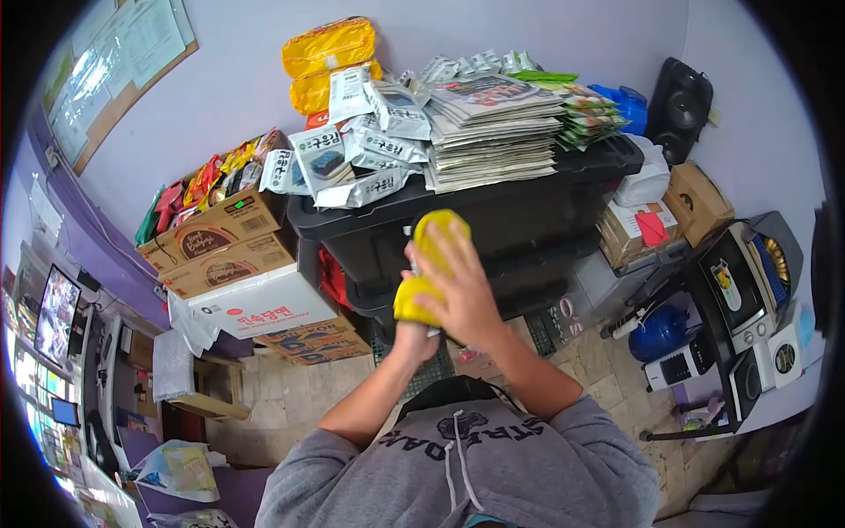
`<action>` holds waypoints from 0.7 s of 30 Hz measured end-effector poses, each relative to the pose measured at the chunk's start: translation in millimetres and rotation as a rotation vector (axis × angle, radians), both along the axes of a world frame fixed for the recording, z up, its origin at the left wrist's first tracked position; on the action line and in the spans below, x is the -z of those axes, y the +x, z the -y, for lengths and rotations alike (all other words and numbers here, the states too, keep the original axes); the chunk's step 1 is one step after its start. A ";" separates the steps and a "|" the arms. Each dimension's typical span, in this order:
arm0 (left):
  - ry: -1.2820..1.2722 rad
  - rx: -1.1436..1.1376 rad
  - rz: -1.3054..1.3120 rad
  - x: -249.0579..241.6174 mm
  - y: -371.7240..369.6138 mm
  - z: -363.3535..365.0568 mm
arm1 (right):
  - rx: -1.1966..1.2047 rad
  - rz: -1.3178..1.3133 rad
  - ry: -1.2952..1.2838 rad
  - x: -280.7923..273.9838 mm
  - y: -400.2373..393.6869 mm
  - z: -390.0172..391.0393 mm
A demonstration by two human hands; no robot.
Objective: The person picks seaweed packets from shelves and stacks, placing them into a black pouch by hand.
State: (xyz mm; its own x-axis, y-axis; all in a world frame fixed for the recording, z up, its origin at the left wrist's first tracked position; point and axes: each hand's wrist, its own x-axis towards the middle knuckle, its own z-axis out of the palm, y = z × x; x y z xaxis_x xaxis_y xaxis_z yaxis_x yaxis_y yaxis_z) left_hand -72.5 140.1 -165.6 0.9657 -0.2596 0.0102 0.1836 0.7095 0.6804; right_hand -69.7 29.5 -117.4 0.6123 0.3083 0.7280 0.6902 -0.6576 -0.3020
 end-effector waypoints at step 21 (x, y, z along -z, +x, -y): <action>-0.231 0.086 0.076 -17.9 14.4 -13.2 | -0.158 0.026 0.209 4.8 -11.3 -20.9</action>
State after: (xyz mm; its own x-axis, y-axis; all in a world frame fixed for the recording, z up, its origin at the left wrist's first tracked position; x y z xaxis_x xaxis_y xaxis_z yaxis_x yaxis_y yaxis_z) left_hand -58.1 153.3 -147.7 0.9344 -0.3228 0.1507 0.2040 0.8316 0.5165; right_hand -81.0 50.3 -122.2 0.5486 0.2397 0.8010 0.7888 -0.4661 -0.4008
